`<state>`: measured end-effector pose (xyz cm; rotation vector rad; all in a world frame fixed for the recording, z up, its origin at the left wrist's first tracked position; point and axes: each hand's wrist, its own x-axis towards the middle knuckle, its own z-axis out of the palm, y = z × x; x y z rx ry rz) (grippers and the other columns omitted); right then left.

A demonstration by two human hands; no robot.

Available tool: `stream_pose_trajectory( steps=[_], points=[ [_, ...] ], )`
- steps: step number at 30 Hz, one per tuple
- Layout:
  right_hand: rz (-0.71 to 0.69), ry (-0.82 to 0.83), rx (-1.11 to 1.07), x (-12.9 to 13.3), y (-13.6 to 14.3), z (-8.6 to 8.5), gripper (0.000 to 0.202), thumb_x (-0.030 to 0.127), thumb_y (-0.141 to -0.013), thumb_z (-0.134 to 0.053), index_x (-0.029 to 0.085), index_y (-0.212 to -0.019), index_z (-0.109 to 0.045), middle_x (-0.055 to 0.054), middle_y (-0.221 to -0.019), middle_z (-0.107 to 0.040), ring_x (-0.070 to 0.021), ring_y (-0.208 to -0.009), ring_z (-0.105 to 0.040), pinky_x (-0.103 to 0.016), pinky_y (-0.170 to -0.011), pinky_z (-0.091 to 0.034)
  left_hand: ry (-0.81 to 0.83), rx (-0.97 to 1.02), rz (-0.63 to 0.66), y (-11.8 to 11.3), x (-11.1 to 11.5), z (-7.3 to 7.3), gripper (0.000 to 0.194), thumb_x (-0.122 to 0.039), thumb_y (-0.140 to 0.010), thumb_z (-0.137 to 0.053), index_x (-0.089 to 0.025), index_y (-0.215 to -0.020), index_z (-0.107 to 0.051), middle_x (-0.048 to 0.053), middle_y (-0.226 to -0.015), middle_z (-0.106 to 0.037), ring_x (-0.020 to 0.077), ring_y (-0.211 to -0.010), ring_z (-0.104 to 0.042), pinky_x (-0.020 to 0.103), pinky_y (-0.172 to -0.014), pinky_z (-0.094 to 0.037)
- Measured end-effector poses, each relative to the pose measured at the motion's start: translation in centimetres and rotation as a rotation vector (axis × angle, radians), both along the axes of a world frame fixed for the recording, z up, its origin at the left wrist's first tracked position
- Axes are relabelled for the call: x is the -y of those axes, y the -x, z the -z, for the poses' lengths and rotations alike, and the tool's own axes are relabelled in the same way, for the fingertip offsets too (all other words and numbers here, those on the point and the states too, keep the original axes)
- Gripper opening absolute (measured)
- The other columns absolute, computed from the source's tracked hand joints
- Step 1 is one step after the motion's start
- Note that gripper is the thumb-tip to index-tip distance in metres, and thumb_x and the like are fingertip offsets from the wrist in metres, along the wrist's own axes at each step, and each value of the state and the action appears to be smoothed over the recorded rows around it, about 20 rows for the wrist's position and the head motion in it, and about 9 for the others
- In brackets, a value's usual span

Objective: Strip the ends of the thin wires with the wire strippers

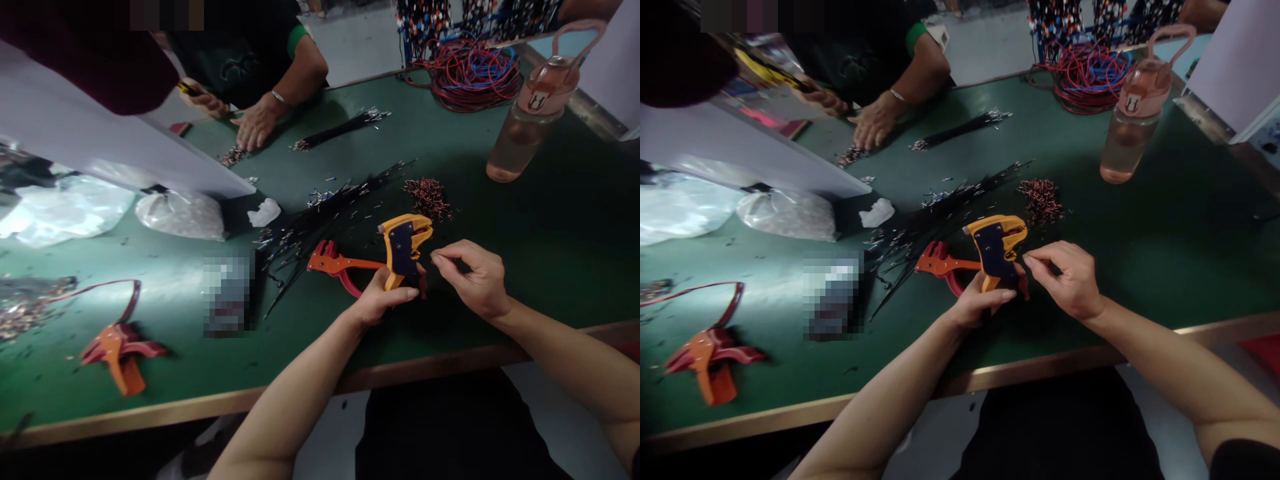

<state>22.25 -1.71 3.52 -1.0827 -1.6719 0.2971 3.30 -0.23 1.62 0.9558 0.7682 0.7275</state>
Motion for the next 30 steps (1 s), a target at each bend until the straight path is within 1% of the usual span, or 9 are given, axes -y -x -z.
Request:
stream_pose_trajectory(
  steps=[6,13,16,19,23,25,27,28,30],
  points=[
    [-0.001,0.000,0.000,-0.02,-0.03,0.02,0.018,0.017,-0.092,-0.063,0.022,-0.080,-0.076,-0.001,-0.074,-0.079,-0.0155,-0.063,-0.071,-0.031,-0.062,-0.055,0.002,-0.012,-0.014,-0.10,0.02,-0.20,0.036,-0.027,-0.061,-0.085,-0.016,-0.092,-0.072,0.001,-0.073,-0.070,0.0176,-0.067,-0.066,0.031,-0.069,-0.049],
    [0.008,0.006,0.003,-0.02,0.02,0.12,0.019,0.018,-0.092,-0.063,0.022,-0.079,-0.075,-0.001,-0.073,-0.078,-0.0157,-0.062,-0.070,-0.031,-0.061,-0.054,-0.023,-0.087,-0.028,-0.18,0.00,-0.26,0.033,-0.032,-0.060,-0.085,-0.015,-0.084,-0.070,0.000,-0.066,-0.067,0.0156,-0.060,-0.062,0.030,-0.062,-0.047],
    [0.014,-0.015,0.010,-0.03,0.02,0.08,0.019,0.017,-0.093,-0.062,0.022,-0.079,-0.075,-0.001,-0.072,-0.078,-0.0156,-0.061,-0.070,-0.030,-0.061,-0.053,-0.023,-0.144,-0.067,-0.38,0.06,-0.36,0.033,-0.037,-0.060,-0.086,-0.015,-0.075,-0.066,-0.002,-0.058,-0.060,0.0119,-0.051,-0.054,0.027,-0.053,-0.042],
    [0.035,0.001,-0.002,-0.07,-0.04,0.10,0.018,0.018,-0.092,-0.063,0.022,-0.079,-0.075,-0.001,-0.071,-0.077,-0.0155,-0.060,-0.069,-0.030,-0.060,-0.053,-0.005,-0.177,-0.126,-0.53,0.16,-0.51,0.040,-0.044,-0.059,-0.087,-0.017,-0.066,-0.060,-0.005,-0.050,-0.051,0.0088,-0.044,-0.046,0.026,-0.046,-0.035],
    [0.064,0.056,-0.039,-0.12,-0.13,0.24,0.018,0.022,-0.092,-0.064,0.022,-0.078,-0.075,0.001,-0.066,-0.074,-0.0143,-0.058,-0.066,-0.028,-0.059,-0.054,-0.041,-0.210,-0.071,-0.55,0.37,-0.59,0.041,-0.046,-0.060,-0.088,-0.017,-0.066,-0.059,-0.004,-0.050,-0.051,0.0089,-0.045,-0.046,0.025,-0.045,-0.034],
    [0.074,0.057,-0.050,-0.12,-0.16,0.28,0.018,0.023,-0.092,-0.064,0.022,-0.078,-0.075,0.001,-0.065,-0.073,-0.0144,-0.058,-0.066,-0.028,-0.059,-0.054,-0.033,-0.216,-0.064,-0.56,0.39,-0.40,0.040,-0.045,-0.060,-0.088,-0.016,-0.067,-0.060,-0.004,-0.051,-0.052,0.0087,-0.045,-0.046,0.025,-0.046,-0.035],
    [0.082,0.056,-0.057,-0.12,-0.19,0.25,0.018,0.023,-0.092,-0.064,0.023,-0.078,-0.075,0.001,-0.065,-0.074,-0.0149,-0.059,-0.067,-0.028,-0.060,-0.055,-0.003,-0.171,-0.106,-0.57,0.28,-0.11,0.039,-0.042,-0.059,-0.088,-0.016,-0.072,-0.063,-0.004,-0.055,-0.055,0.0098,-0.048,-0.049,0.026,-0.048,-0.040],
    [0.084,0.054,-0.064,-0.12,-0.21,0.22,0.018,0.023,-0.092,-0.064,0.023,-0.079,-0.075,0.001,-0.066,-0.074,-0.0151,-0.060,-0.068,-0.028,-0.060,-0.055,0.015,-0.121,-0.137,-0.56,0.18,0.02,0.038,-0.039,-0.058,-0.089,-0.016,-0.076,-0.065,-0.003,-0.060,-0.058,0.0113,-0.053,-0.053,0.026,-0.052,-0.044],
    [0.082,0.049,-0.082,-0.13,-0.26,0.13,0.017,0.023,-0.092,-0.064,0.023,-0.080,-0.075,0.001,-0.067,-0.074,-0.0152,-0.061,-0.068,-0.028,-0.061,-0.056,0.050,0.012,-0.177,-0.49,-0.05,0.17,0.040,-0.034,-0.057,-0.088,-0.017,-0.087,-0.067,0.000,-0.072,-0.064,0.0155,-0.067,-0.061,0.031,-0.065,-0.054]
  ],
)
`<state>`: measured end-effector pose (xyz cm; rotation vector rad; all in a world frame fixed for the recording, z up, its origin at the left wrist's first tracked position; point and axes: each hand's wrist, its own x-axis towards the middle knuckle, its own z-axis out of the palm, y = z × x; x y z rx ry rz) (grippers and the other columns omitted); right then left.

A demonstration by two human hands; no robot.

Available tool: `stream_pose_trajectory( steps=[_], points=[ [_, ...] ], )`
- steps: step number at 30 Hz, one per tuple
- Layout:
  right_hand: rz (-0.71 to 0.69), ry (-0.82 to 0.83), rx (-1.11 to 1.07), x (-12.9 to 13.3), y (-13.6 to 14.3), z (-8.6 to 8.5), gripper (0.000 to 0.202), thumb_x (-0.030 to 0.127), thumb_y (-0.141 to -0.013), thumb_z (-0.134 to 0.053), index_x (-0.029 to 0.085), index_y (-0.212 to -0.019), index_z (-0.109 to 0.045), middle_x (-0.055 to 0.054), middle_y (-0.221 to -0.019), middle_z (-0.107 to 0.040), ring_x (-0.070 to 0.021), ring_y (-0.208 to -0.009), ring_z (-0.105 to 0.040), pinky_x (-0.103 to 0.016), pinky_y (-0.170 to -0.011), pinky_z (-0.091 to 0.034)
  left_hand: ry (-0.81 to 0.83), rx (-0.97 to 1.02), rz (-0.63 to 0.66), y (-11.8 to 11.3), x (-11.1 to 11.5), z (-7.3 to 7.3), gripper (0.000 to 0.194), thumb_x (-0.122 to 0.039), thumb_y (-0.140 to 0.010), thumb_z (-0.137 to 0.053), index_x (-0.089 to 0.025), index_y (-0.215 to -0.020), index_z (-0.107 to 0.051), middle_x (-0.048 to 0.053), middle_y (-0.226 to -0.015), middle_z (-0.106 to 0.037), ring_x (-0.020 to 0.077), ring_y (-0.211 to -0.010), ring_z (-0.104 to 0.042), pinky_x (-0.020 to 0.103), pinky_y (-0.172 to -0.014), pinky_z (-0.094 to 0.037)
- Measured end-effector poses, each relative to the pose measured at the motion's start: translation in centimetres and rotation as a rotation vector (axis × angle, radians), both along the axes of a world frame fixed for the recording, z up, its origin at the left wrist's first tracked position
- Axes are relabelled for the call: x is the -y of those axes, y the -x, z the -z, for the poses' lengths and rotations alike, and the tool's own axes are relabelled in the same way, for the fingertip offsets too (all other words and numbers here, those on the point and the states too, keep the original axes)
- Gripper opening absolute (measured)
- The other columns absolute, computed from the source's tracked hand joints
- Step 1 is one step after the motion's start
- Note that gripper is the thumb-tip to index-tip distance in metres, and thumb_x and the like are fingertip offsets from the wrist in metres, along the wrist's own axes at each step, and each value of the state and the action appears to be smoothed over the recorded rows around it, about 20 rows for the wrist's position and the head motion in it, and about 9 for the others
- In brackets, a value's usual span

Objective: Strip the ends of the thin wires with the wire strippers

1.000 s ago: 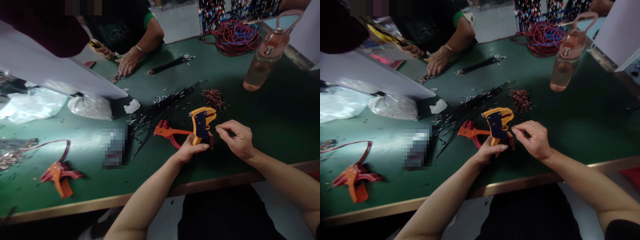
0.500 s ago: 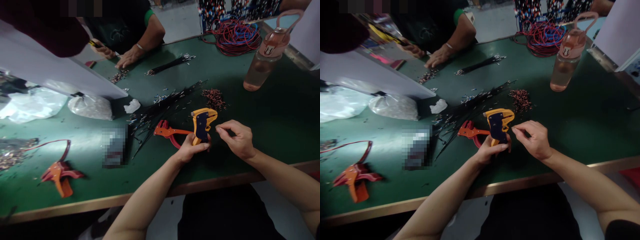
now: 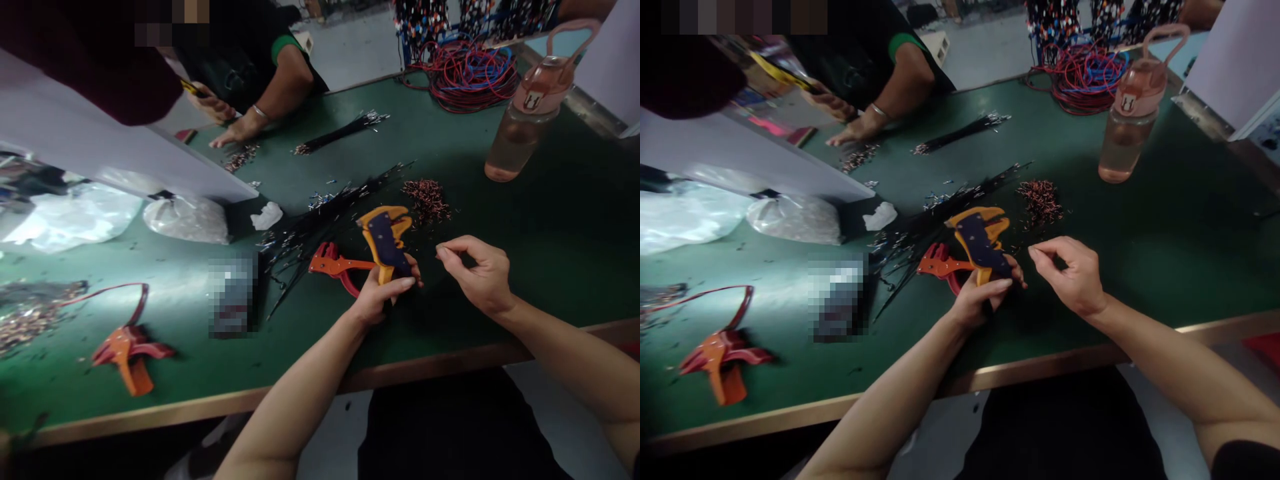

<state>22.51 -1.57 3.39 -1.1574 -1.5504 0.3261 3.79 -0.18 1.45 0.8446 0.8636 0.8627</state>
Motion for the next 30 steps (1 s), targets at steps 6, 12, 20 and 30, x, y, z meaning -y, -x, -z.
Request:
stream_pose_trajectory(
  steps=[6,12,20,30],
  points=[
    [-0.021,0.000,-0.024,-0.1,-0.1,0.0,0.014,0.020,-0.091,-0.064,0.022,-0.083,-0.075,-0.001,-0.073,-0.076,-0.0156,-0.064,-0.070,-0.028,-0.062,-0.058,-0.057,0.181,0.010,0.4,-0.3,-0.2,0.043,-0.028,-0.057,-0.086,-0.019,-0.097,-0.070,0.005,-0.092,-0.070,0.0199,-0.084,-0.064,0.038,-0.085,-0.056],
    [-0.058,0.097,-0.057,-0.2,0.1,0.6,0.014,0.023,-0.090,-0.066,0.022,-0.081,-0.076,0.000,-0.072,-0.077,-0.0149,-0.061,-0.070,-0.026,-0.058,-0.056,-0.092,0.159,0.061,0.8,0.1,-0.4,0.048,-0.029,-0.058,-0.086,-0.018,-0.103,-0.072,0.012,-0.122,-0.069,0.0244,-0.091,-0.066,0.040,-0.088,-0.052],
    [-0.082,0.220,-0.124,-0.4,0.2,0.8,0.014,0.028,-0.088,-0.069,0.021,-0.079,-0.077,0.000,-0.070,-0.076,-0.0132,-0.058,-0.066,-0.024,-0.056,-0.053,-0.114,0.096,0.110,1.2,0.0,-0.2,0.060,-0.035,-0.062,-0.087,-0.015,-0.118,-0.072,0.008,-0.090,-0.072,0.0243,-0.089,-0.067,0.036,-0.085,-0.049],
    [0.040,0.292,-0.462,-1.4,-1.4,-0.5,0.017,0.037,-0.083,-0.073,0.022,-0.077,-0.076,-0.001,-0.068,-0.074,-0.0138,-0.058,-0.063,-0.027,-0.058,-0.053,-0.120,0.140,0.281,1.4,-0.3,0.7,0.065,-0.034,-0.063,-0.088,-0.019,-0.124,-0.071,0.008,-0.097,-0.072,0.0217,-0.088,-0.065,0.035,-0.084,-0.051]
  ],
)
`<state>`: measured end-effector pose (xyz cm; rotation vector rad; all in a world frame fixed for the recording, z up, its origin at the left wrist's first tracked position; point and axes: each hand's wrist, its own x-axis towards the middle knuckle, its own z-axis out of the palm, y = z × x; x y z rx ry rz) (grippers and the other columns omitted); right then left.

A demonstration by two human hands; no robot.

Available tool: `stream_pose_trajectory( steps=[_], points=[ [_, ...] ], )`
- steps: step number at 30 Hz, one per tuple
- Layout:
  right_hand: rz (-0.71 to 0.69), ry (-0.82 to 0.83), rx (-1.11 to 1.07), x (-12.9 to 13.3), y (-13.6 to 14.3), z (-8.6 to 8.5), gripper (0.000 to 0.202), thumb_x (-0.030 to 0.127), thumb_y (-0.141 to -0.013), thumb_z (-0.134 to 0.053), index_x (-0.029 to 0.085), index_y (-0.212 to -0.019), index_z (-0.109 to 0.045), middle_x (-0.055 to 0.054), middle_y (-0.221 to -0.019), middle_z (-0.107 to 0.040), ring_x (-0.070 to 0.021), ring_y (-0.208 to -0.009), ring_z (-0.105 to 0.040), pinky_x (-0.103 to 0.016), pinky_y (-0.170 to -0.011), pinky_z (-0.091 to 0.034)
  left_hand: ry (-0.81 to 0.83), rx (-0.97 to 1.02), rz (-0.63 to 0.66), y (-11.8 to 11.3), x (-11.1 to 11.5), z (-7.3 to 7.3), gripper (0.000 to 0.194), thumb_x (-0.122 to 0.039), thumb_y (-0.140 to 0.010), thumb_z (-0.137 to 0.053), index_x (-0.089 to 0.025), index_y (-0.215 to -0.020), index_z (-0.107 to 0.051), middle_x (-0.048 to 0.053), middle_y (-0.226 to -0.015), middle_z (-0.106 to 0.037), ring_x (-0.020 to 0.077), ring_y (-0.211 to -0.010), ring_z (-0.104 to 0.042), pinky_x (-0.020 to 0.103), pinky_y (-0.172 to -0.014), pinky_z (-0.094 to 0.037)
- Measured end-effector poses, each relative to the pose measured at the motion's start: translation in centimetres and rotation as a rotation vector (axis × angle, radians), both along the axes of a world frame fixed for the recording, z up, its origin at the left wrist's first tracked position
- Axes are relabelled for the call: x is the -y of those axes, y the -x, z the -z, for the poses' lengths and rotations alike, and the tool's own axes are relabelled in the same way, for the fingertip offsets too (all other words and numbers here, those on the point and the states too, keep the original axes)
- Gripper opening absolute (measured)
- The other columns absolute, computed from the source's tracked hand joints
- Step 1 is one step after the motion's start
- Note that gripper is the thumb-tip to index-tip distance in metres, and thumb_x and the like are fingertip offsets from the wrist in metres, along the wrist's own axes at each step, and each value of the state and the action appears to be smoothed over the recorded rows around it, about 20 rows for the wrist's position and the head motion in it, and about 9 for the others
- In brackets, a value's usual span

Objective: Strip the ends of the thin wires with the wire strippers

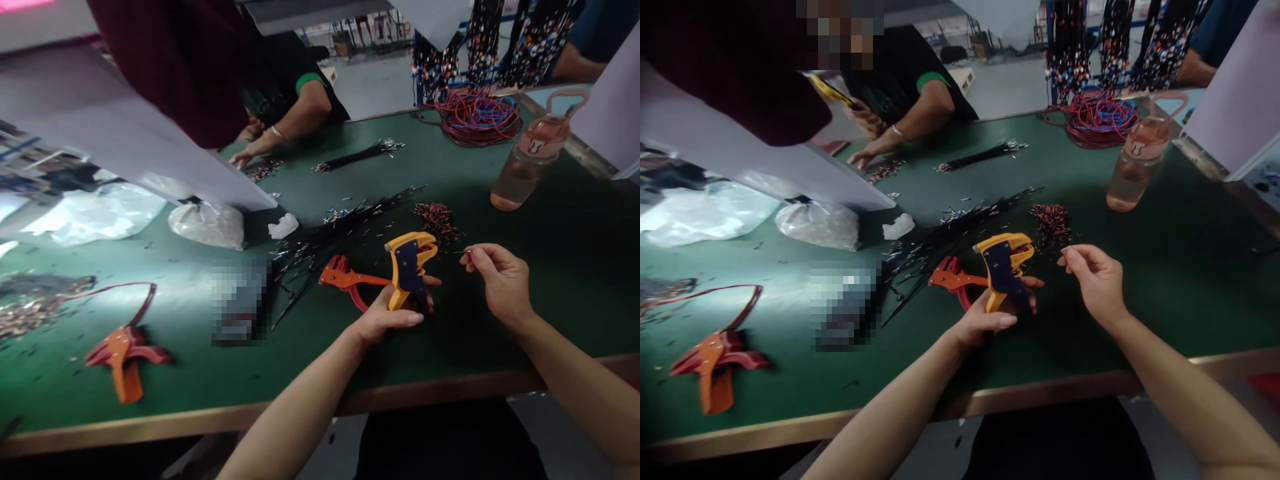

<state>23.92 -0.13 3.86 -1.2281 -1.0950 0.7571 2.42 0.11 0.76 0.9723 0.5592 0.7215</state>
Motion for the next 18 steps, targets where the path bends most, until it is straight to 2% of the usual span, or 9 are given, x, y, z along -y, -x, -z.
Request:
stream_pose_trajectory(
  steps=[6,18],
  points=[
    [-0.036,0.015,-0.097,-0.06,0.29,0.15,0.022,0.042,-0.082,-0.074,0.021,-0.077,-0.076,-0.002,-0.067,-0.073,-0.0137,-0.058,-0.061,-0.029,-0.059,-0.053,-0.007,-0.020,0.060,0.12,0.13,0.23,0.066,-0.035,-0.061,-0.089,-0.018,-0.122,-0.072,0.009,-0.098,-0.072,0.0222,-0.090,-0.064,0.035,-0.086,-0.049],
    [-0.125,0.087,-0.056,-0.10,0.50,0.44,0.026,0.045,-0.084,-0.070,0.021,-0.077,-0.074,-0.002,-0.066,-0.073,-0.0146,-0.060,-0.063,-0.030,-0.060,-0.053,0.026,-0.024,0.074,0.02,0.40,0.31,0.061,-0.035,-0.060,-0.092,-0.018,-0.116,-0.074,0.008,-0.103,-0.072,0.0221,-0.091,-0.064,0.037,-0.087,-0.050]
  ],
)
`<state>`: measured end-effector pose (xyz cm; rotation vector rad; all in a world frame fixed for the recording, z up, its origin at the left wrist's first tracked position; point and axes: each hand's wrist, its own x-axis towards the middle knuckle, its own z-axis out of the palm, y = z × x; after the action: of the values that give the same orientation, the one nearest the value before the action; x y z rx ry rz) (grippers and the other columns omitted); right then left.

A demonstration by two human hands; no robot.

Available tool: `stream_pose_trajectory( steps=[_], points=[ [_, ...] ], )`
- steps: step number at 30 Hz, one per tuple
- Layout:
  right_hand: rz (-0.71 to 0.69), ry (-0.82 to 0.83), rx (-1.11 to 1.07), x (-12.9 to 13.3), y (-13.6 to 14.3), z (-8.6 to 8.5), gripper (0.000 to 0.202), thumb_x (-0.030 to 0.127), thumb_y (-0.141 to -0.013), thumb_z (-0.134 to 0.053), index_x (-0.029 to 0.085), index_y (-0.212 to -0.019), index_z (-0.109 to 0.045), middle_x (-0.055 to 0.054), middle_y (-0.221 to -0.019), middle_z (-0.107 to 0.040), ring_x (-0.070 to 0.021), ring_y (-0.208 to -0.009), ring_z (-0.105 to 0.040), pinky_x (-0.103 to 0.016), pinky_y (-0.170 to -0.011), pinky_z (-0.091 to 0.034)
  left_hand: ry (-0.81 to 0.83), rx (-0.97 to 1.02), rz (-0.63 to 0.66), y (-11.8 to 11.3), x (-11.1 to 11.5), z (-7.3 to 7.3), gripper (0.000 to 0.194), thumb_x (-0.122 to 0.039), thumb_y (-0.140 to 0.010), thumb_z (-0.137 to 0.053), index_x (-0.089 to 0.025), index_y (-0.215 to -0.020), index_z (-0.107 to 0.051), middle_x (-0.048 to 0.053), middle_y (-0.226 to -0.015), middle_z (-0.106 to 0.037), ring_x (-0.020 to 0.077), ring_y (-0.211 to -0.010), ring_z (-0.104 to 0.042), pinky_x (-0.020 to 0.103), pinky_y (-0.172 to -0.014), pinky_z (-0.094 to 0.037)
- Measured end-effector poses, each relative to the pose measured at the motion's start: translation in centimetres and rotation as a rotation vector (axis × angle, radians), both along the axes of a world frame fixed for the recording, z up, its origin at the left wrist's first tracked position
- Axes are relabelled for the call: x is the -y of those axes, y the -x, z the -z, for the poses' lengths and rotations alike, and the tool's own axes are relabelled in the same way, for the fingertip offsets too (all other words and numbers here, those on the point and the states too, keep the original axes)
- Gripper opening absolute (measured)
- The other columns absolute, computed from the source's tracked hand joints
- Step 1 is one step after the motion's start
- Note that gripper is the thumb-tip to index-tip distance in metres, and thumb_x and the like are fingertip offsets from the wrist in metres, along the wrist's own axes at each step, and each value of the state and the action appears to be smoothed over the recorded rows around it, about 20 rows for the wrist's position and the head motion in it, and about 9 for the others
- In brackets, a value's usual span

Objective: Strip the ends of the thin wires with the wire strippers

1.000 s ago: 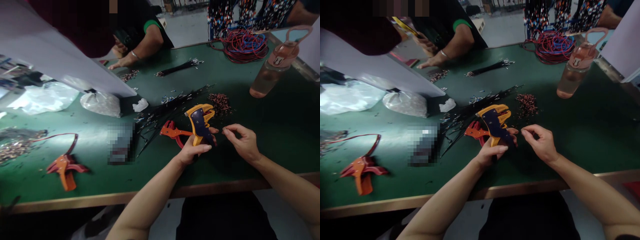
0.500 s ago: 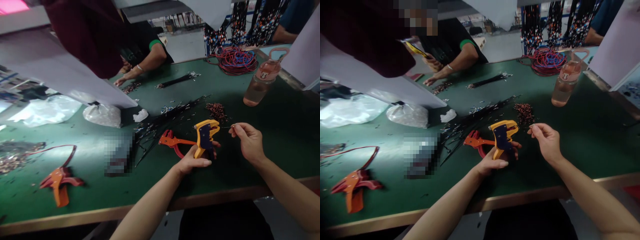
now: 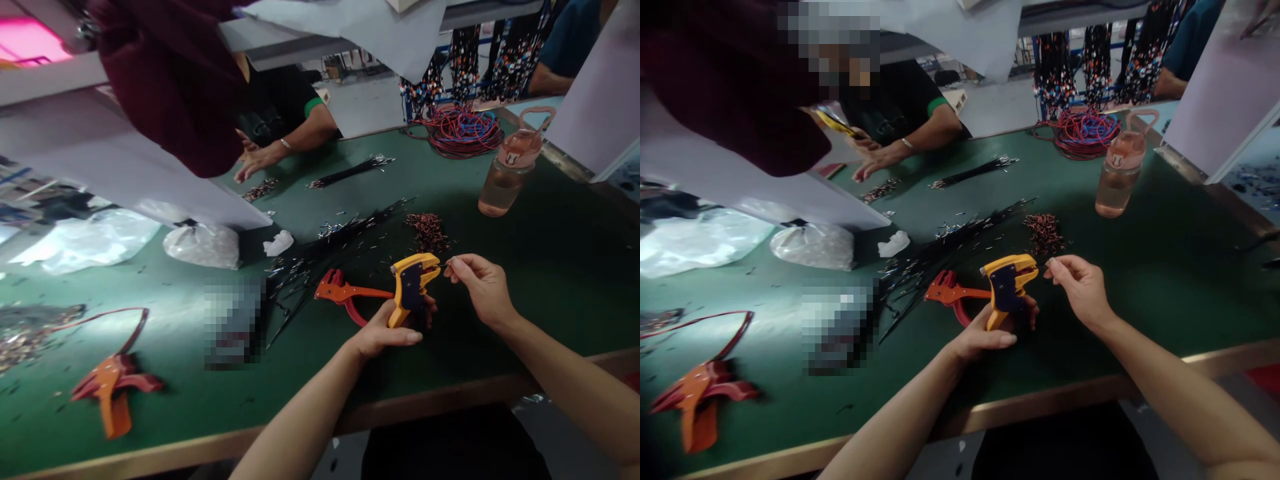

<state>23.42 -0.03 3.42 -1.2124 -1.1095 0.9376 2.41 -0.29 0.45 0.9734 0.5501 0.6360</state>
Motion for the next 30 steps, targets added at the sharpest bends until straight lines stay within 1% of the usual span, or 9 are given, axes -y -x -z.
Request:
stream_pose_trajectory(
  steps=[4,7,12,19,25,30],
  points=[
    [-0.011,0.015,-0.052,-0.1,0.1,0.0,0.025,0.045,-0.081,-0.073,0.021,-0.073,-0.073,-0.002,-0.064,-0.071,-0.0143,-0.058,-0.061,-0.030,-0.060,-0.052,0.041,-0.014,-0.005,0.1,0.1,0.1,0.060,-0.034,-0.060,-0.092,-0.017,-0.114,-0.074,0.009,-0.100,-0.073,0.0244,-0.093,-0.066,0.042,-0.094,-0.050],
    [-0.008,0.020,-0.086,-0.1,0.2,0.1,0.025,0.045,-0.080,-0.074,0.021,-0.072,-0.073,-0.001,-0.063,-0.071,-0.0138,-0.057,-0.060,-0.029,-0.058,-0.050,0.056,-0.018,0.000,0.1,0.2,0.1,0.059,-0.034,-0.060,-0.092,-0.017,-0.114,-0.074,0.008,-0.098,-0.073,0.0238,-0.093,-0.066,0.041,-0.094,-0.050],
    [-0.021,0.026,-0.080,-0.2,0.2,0.3,0.028,0.048,-0.081,-0.073,0.021,-0.073,-0.073,-0.001,-0.063,-0.071,-0.0132,-0.057,-0.059,-0.029,-0.059,-0.051,0.043,-0.026,-0.004,0.0,0.1,-0.4,0.055,-0.036,-0.061,-0.092,-0.016,-0.110,-0.075,0.006,-0.092,-0.072,0.0212,-0.088,-0.065,0.036,-0.087,-0.050],
    [-0.028,0.032,-0.106,-0.1,0.2,-0.1,0.026,0.045,-0.080,-0.074,0.021,-0.072,-0.072,-0.001,-0.063,-0.070,-0.0130,-0.057,-0.059,-0.029,-0.059,-0.050,0.007,-0.091,-0.071,-0.2,0.2,-1.6,0.046,-0.036,-0.061,-0.092,-0.015,-0.098,-0.075,0.004,-0.084,-0.070,0.0175,-0.079,-0.062,0.032,-0.078,-0.048],
    [-0.027,0.045,-0.087,-0.1,0.2,-0.2,0.025,0.044,-0.081,-0.072,0.021,-0.071,-0.072,-0.002,-0.064,-0.071,-0.0140,-0.058,-0.060,-0.030,-0.060,-0.051,-0.031,-0.184,-0.062,-0.1,0.1,-1.3,0.045,-0.042,-0.061,-0.090,-0.013,-0.091,-0.072,0.003,-0.075,-0.064,0.0151,-0.069,-0.056,0.029,-0.067,-0.042],
    [-0.031,0.040,-0.105,-0.2,0.2,-0.1,0.026,0.045,-0.080,-0.073,0.021,-0.070,-0.071,-0.001,-0.063,-0.071,-0.0137,-0.057,-0.059,-0.029,-0.059,-0.050,-0.057,-0.222,-0.069,-0.1,0.2,-1.3,0.045,-0.044,-0.063,-0.088,-0.013,-0.090,-0.070,0.002,-0.072,-0.062,0.0137,-0.065,-0.053,0.028,-0.063,-0.039]
  ],
)
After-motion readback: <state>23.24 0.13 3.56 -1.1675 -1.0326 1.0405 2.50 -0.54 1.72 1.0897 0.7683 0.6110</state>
